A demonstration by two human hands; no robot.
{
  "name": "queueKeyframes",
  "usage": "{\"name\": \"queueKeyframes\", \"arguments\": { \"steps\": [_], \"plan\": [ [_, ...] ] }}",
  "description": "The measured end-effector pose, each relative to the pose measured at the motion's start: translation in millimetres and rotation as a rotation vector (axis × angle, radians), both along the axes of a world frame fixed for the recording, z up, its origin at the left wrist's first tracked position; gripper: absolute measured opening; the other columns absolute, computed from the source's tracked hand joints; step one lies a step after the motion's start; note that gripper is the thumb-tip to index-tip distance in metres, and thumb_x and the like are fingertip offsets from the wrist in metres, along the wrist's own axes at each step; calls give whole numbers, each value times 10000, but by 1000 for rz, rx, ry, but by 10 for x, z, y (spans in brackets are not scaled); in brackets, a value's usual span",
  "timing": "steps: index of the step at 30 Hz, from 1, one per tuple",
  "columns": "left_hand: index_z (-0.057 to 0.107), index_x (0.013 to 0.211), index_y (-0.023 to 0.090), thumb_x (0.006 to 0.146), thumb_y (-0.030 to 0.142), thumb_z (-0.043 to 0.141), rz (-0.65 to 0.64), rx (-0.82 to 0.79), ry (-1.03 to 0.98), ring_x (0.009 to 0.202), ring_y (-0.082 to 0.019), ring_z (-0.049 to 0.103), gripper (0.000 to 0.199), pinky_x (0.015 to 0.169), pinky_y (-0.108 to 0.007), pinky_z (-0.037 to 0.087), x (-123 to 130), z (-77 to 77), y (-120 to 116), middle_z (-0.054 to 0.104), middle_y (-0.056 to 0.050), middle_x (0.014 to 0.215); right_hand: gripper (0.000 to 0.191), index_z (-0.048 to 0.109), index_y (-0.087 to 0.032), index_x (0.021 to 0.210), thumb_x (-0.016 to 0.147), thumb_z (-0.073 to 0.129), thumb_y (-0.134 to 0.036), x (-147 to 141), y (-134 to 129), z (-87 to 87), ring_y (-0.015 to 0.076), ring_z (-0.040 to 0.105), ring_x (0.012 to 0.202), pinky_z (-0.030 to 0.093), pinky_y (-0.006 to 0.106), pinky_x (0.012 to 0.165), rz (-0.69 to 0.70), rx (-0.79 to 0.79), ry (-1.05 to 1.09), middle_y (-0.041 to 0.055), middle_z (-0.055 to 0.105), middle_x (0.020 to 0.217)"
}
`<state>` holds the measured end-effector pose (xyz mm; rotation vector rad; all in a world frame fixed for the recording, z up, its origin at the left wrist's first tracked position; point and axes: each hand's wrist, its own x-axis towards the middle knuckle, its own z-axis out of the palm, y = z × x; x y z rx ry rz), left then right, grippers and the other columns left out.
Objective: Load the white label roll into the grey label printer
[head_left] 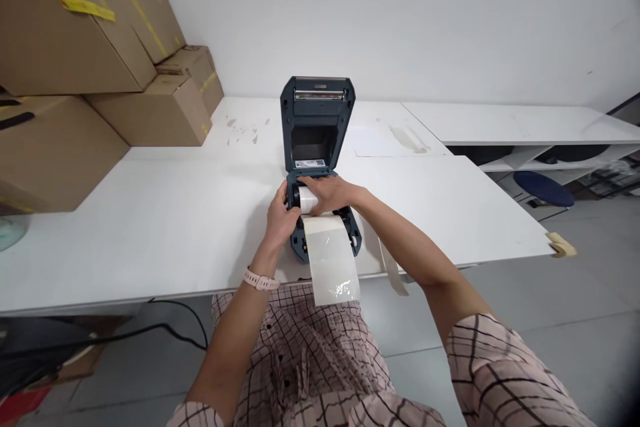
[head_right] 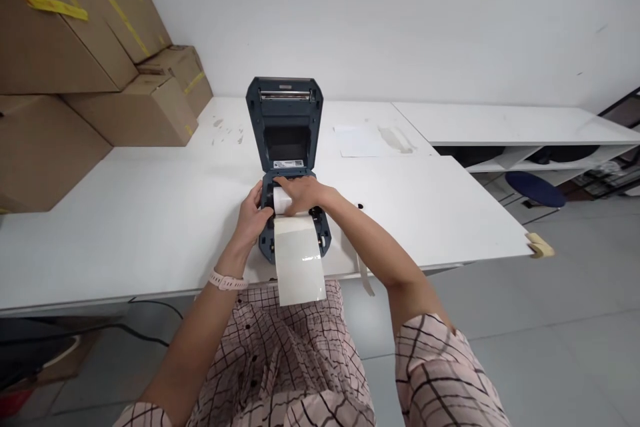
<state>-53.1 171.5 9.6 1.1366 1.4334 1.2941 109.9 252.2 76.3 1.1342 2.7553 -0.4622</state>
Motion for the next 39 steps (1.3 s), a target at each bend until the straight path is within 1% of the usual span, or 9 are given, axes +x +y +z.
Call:
{"name": "queueKeyframes", "arguments": {
  "steps": [4,9,13,16,20,24,29,34,39],
  "plan": [
    [451,1605,198,713,9,595,-16,48,-30,1512,-313,484,923,1262,-487,388,-4,-23,12,511,-130,1637,1134,226,-162,1676,739,816,-403,47,3,125,438,645,1249,512,553,1008,10,-94,71,234,644,1421],
    [518,1557,231,686,10,606,-22,92,-55,1472,-315,532,903,1258,-497,396,-13,-51,46,588,-94,1574,1069,296,-249,1646,756,858,-430,560,-189,509,350,577,1369,507,494,1107,200,-183,534,155,489,1613],
    [485,1582,216,678,4,606,4,47,-54,1487,-304,517,937,1257,-472,400,-5,-26,43,547,-101,1614,1043,372,-259,1620,738,895,-451,1076,-188,666,358,493,1458,458,490,1187,18,-76,783,115,425,1663],
    [461,1598,199,691,8,614,15,25,-56,1482,-294,523,939,1259,-467,397,4,7,29,532,-117,1624,1023,422,-267,1587,711,900,-492,1341,22,426,370,529,1421,515,486,1134,-247,-38,925,113,438,1652],
    [459,1597,204,696,6,614,18,20,-74,1474,-284,533,935,1254,-462,408,8,19,25,541,-117,1614,979,467,-201,1525,669,872,-450,1409,376,-190,324,658,1224,575,460,1033,-595,-116,1050,162,633,1421],
    [465,1594,194,691,10,611,14,18,-79,1466,-295,542,932,1248,-478,416,-8,-2,36,544,-129,1608,951,509,-185,1478,605,851,-343,1318,540,-633,311,656,1199,541,474,1071,-759,-145,1061,152,669,1353],
    [476,1586,213,682,25,622,7,39,-80,1447,-293,560,935,1242,-481,425,-32,-45,45,561,-118,1595,1023,417,-227,1583,655,821,-376,1563,358,-769,343,612,1348,491,529,1137,-761,-241,1122,172,621,1483],
    [478,1580,195,676,43,623,31,41,-90,1462,-315,545,927,1250,-497,410,-26,-82,63,555,-136,1594,802,522,-308,1514,764,793,-399,2009,-239,-862,312,519,1484,414,530,1214,-615,-428,1198,131,571,1581],
    [467,1584,201,678,60,632,34,24,-81,1483,-312,521,932,1252,-477,405,-20,-78,61,535,-139,1611,673,677,-240,1275,685,909,-463,1930,-639,-839,288,696,1192,554,450,1029,-592,-570,1038,119,741,1301]
  ]
}}
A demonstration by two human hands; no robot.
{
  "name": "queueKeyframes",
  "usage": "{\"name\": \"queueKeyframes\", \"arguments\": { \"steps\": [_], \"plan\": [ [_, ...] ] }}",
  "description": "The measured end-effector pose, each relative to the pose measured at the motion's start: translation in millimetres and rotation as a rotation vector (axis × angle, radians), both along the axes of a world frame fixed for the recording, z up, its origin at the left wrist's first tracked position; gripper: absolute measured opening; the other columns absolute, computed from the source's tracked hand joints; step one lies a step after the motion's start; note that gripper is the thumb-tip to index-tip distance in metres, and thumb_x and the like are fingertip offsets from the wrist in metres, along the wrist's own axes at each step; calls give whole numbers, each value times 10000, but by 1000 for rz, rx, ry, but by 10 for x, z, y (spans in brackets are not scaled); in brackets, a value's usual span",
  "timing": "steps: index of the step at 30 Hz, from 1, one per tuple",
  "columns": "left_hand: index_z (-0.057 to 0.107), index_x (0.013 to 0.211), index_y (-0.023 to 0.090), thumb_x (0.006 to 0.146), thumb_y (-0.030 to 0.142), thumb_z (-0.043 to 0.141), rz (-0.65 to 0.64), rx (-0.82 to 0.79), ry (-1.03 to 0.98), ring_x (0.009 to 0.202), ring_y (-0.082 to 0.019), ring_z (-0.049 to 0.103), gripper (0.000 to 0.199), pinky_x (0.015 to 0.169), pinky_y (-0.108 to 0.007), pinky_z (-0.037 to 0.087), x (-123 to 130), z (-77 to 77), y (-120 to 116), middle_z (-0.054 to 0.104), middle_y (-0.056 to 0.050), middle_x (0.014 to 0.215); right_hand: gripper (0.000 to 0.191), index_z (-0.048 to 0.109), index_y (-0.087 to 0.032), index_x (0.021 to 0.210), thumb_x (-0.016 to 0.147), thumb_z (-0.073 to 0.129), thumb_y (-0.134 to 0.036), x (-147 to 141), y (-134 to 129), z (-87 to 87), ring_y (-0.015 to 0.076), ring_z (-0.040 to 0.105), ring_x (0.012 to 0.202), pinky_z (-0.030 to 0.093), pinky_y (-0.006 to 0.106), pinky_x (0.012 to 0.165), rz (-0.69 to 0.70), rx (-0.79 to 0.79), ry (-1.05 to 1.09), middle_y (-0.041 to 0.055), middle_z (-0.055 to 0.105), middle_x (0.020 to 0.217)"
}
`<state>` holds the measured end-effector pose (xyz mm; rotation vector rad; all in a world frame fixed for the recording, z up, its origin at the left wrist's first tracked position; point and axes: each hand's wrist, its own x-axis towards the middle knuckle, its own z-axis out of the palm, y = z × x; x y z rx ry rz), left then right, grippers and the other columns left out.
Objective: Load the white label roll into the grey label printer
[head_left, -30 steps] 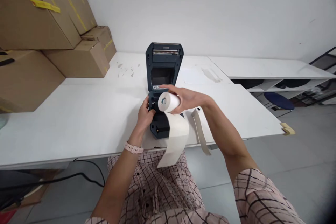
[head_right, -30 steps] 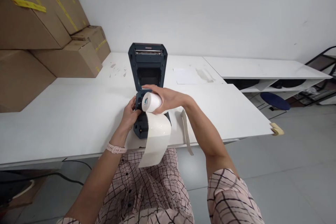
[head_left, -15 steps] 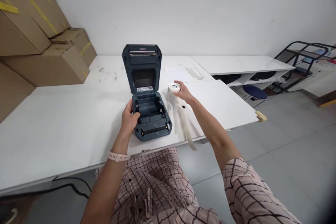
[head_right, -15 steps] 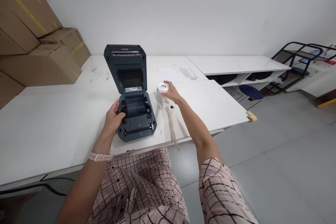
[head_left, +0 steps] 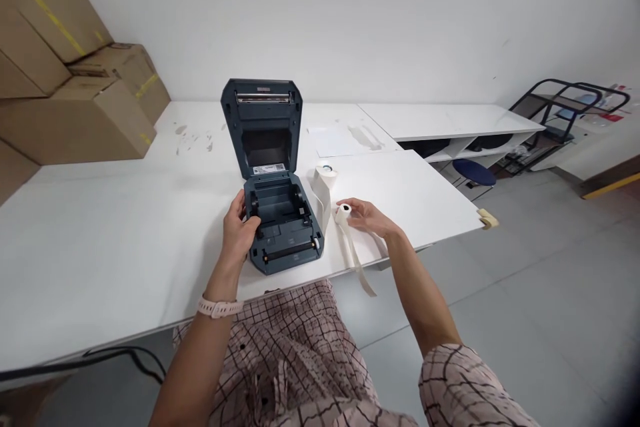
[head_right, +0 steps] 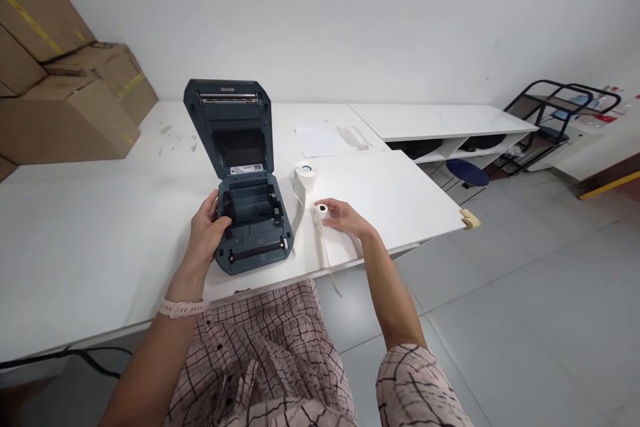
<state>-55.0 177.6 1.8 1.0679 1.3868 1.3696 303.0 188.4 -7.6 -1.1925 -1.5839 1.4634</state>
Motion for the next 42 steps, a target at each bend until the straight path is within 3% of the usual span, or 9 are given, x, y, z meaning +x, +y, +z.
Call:
{"name": "queueKeyframes", "arguments": {
  "steps": [5,7,12,18,26,31,34,39,42],
  "plan": [
    [498,1563,220,683,57,631,-8,15,-27,1465,-299,541,905,1243,-460,419,26,39,-40,560,-116,1594,739,663,-265,1177,643,856,-739,-316,-41,532,329,710,1049,578,478,943,105,73,273,115,758,1095],
    [511,1554,222,684,52,625,-5,21,-31,1466,-289,540,893,1244,-448,419,36,47,-47,563,-107,1594,832,636,-264,1257,652,805,-810,-519,29,814,335,706,1047,575,479,929,263,158,266,127,745,1122],
    [518,1546,220,676,41,594,-25,56,-26,1464,-286,545,891,1245,-449,419,46,45,-44,584,-95,1579,540,619,-218,1377,926,696,-504,-1273,390,1225,269,685,1075,539,424,960,625,469,-274,119,716,1265],
    [453,1587,177,719,54,586,-50,57,-47,1473,-294,534,887,1210,-429,455,53,69,-88,550,-135,1604,463,674,-139,1355,893,713,-142,-1863,594,1119,340,713,1084,549,479,936,673,587,-907,177,749,1259],
    [455,1590,197,745,77,596,-49,81,-30,1485,-306,514,865,1235,-454,422,36,32,-128,538,-133,1610,385,648,-177,1430,1092,496,-284,-1419,-119,936,316,605,1412,486,536,1166,668,769,-682,161,637,1518],
    [491,1566,218,746,85,597,-36,90,-37,1490,-306,507,837,1246,-462,413,52,41,-138,561,-113,1588,920,404,-237,1640,882,785,-593,-1136,-572,766,367,263,1634,274,613,1309,685,742,-706,175,253,1755],
    [497,1558,208,743,77,588,-29,78,-36,1497,-307,498,831,1244,-452,418,64,58,-142,569,-115,1579,1071,258,-265,1696,839,860,-490,-1093,-665,662,341,159,1659,235,596,1328,685,749,-744,155,150,1780],
    [461,1575,221,786,138,652,-47,31,-97,1521,-304,466,816,1234,-436,426,63,69,-150,495,-114,1640,863,343,-287,1664,886,559,17,-1122,-700,592,241,227,1652,274,569,1330,569,804,-746,86,268,1765],
    [412,1602,295,812,228,727,-103,2,-160,1528,-306,458,853,1240,-451,416,49,43,-135,435,-80,1689,773,401,-308,1637,927,506,-19,-1127,-715,597,235,264,1642,300,585,1320,559,807,-686,48,310,1752]
  ]
}}
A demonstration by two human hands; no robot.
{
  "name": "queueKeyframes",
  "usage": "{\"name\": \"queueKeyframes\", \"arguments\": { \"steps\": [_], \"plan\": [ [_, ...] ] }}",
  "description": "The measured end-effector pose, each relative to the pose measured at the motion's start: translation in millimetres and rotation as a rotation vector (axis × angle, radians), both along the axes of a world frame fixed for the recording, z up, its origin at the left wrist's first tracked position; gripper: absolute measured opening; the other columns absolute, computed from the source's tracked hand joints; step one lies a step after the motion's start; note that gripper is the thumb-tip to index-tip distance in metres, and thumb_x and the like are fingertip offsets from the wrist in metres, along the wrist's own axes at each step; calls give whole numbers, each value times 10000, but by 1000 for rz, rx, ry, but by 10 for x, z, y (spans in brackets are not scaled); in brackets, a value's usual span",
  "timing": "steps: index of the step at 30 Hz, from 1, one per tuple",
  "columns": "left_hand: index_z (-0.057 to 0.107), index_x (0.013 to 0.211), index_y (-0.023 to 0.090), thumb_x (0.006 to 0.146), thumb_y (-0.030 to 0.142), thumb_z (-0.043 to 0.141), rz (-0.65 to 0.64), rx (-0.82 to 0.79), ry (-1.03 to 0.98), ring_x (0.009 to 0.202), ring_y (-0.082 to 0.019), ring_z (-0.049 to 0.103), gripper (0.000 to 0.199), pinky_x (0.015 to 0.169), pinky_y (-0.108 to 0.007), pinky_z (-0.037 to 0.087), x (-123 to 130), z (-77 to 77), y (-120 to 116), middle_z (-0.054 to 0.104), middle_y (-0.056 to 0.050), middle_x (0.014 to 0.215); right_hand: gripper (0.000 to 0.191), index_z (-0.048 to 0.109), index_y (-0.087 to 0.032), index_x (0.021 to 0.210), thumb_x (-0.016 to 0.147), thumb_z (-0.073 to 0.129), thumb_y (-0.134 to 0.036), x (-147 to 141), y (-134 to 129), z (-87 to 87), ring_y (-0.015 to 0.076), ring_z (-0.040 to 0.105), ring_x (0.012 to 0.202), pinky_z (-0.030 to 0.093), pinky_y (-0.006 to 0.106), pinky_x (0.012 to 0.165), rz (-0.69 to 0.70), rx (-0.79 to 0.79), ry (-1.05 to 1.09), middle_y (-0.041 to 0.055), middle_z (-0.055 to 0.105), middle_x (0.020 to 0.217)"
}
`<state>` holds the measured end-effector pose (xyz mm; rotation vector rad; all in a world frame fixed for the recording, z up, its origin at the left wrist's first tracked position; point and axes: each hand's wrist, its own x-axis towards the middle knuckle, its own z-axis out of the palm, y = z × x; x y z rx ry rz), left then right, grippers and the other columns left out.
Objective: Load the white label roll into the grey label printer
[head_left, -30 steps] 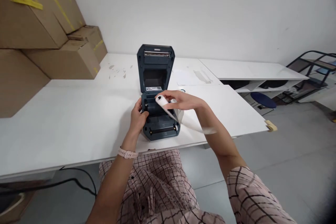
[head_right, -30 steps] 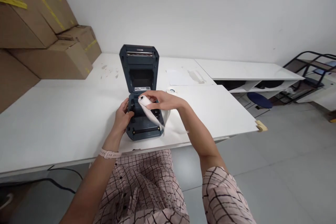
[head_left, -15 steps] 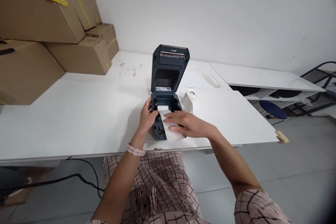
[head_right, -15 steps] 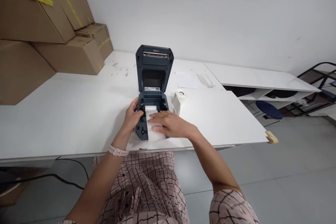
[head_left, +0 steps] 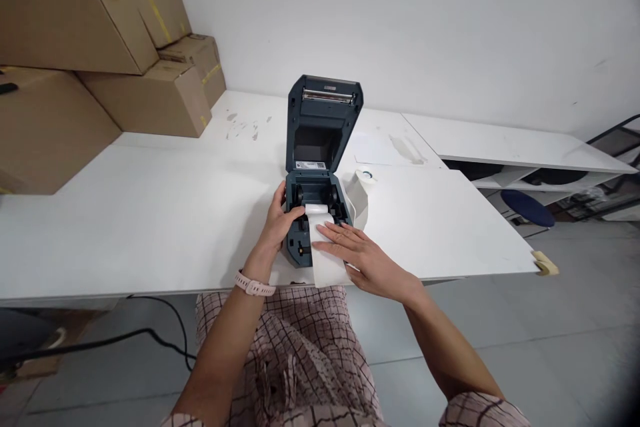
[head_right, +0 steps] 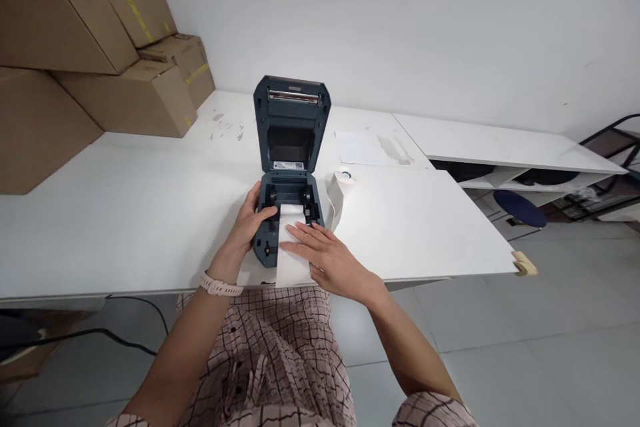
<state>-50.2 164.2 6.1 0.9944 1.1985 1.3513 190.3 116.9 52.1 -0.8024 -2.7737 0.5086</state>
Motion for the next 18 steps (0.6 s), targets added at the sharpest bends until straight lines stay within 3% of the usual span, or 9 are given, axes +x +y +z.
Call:
{"name": "queueKeyframes", "arguments": {
  "steps": [3,6,18],
  "plan": [
    [376,1623,313,818,252,742,-21,-7,-20,1539,-309,445,887,1246,-464,404,-6,-28,25,410,-80,1707,552,472,-341,1593,1059,503,-205,5,-15,6,237,328,1620,318,592,1313,-15,-27,53,25,383,1721],
    [370,1629,301,813,252,751,-19,-13,-29,1542,-315,440,902,1254,-484,389,-6,-45,43,418,-94,1701,465,513,-360,1562,1103,469,-302,6,-24,0,235,354,1609,326,592,1311,-36,-48,78,9,417,1704],
    [393,1611,273,795,261,785,-39,-16,-62,1500,-301,490,904,1240,-447,409,-10,-8,49,448,-92,1682,529,437,-400,1606,1098,456,-253,-13,-40,-44,209,303,1629,279,588,1333,18,-85,113,-30,443,1689]
  ]
}}
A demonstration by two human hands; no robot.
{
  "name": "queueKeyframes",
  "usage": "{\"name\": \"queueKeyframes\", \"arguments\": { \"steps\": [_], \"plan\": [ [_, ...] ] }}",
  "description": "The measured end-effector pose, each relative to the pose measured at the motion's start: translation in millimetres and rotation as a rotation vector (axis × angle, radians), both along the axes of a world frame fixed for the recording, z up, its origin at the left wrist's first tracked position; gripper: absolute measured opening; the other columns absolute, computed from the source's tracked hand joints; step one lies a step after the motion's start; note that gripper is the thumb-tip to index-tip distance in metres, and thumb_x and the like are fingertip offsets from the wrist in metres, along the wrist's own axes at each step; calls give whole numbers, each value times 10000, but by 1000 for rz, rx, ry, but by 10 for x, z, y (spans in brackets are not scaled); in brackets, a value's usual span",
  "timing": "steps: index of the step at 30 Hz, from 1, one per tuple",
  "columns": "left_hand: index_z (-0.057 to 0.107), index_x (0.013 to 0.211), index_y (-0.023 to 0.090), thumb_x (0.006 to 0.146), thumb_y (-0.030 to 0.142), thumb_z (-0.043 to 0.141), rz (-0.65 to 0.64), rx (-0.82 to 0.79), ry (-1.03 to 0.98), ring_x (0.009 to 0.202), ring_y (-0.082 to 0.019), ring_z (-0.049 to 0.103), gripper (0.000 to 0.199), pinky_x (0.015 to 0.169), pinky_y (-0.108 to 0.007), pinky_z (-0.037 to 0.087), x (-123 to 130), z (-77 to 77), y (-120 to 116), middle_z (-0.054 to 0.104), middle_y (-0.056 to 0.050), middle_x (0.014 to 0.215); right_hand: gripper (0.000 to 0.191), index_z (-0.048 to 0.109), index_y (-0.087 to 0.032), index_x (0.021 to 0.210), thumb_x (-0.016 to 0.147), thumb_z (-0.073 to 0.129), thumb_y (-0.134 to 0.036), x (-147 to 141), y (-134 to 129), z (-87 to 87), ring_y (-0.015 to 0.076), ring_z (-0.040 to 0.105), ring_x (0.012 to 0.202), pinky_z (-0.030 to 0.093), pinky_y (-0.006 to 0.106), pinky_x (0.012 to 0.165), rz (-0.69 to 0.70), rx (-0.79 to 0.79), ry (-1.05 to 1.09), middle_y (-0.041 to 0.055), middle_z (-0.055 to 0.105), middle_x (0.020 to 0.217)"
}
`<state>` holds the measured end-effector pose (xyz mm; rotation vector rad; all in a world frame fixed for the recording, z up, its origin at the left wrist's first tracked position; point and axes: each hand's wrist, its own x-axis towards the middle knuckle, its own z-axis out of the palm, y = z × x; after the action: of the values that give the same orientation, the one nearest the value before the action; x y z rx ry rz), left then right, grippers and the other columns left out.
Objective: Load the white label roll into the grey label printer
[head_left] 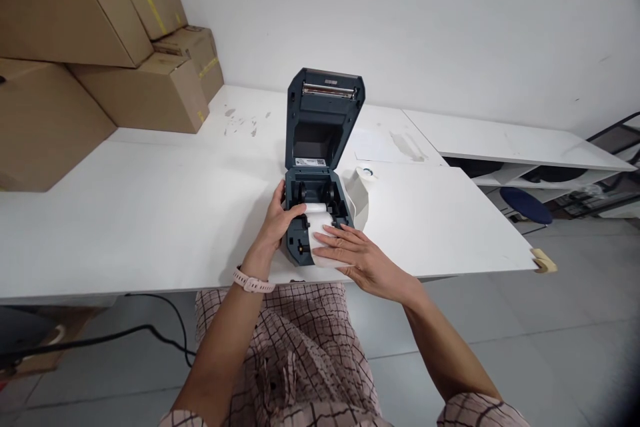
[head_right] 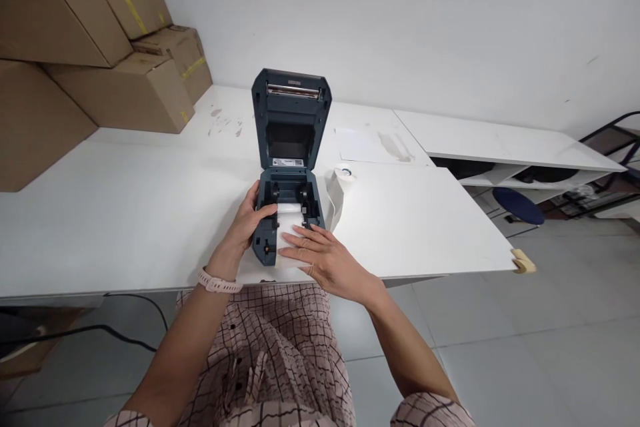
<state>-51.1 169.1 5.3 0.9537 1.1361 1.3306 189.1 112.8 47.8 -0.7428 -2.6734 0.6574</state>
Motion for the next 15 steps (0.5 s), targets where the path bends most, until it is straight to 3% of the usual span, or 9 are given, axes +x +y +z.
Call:
{"name": "queueKeyframes", "arguments": {
  "steps": [4,7,8,10,12,13,15],
  "plan": [
    [347,1638,289,832,293,776,-22,-27,5,1519,-315,469,913,1218,-452,445,-22,29,-45,409,-96,1707,551,469,-411,1592,1054,592,-416,60,-46,146,242,225,1652,165,585,1355,94,-123,-44,-21,365,1726],
    [288,1667,341,902,441,742,-74,-102,38,1536,-341,448,895,1194,-468,481,-5,36,-300,365,-88,1732,672,524,-430,1552,933,734,-584,199,41,435,276,442,1559,122,560,1360,335,-300,-25,2,574,1597],
    [270,1674,355,912,490,730,-76,-121,52,1551,-348,428,901,1203,-474,474,19,39,-432,353,-83,1738,662,532,-440,1542,931,726,-606,237,134,544,271,525,1503,140,558,1358,350,-326,41,-2,635,1539],
    [188,1693,379,898,516,749,-77,-119,74,1574,-360,392,983,1219,-481,462,89,48,-723,339,-82,1745,595,544,-456,1525,969,656,-635,246,448,739,260,571,1464,219,570,1339,177,-279,284,-12,639,1537],
    [89,1706,377,870,526,782,-73,-139,115,1595,-376,347,1097,1209,-491,473,167,58,-982,239,-94,1782,592,547,-441,1518,984,582,-694,135,913,877,270,438,1562,325,568,1295,-174,-147,613,-17,531,1637],
    [51,1708,367,868,533,782,-75,-146,116,1593,-377,352,1126,1206,-497,475,199,60,-1077,239,-110,1780,621,533,-436,1521,981,534,-742,38,1180,924,269,360,1604,318,563,1297,-292,-146,686,-30,500,1659],
    [21,1710,342,875,535,776,-81,-140,107,1585,-367,370,1142,1214,-499,464,238,53,-1186,284,-137,1762,700,539,-425,1496,948,435,-847,-198,1698,986,262,300,1628,305,548,1303,-387,-221,733,-50,537,1626]
  ]
}}
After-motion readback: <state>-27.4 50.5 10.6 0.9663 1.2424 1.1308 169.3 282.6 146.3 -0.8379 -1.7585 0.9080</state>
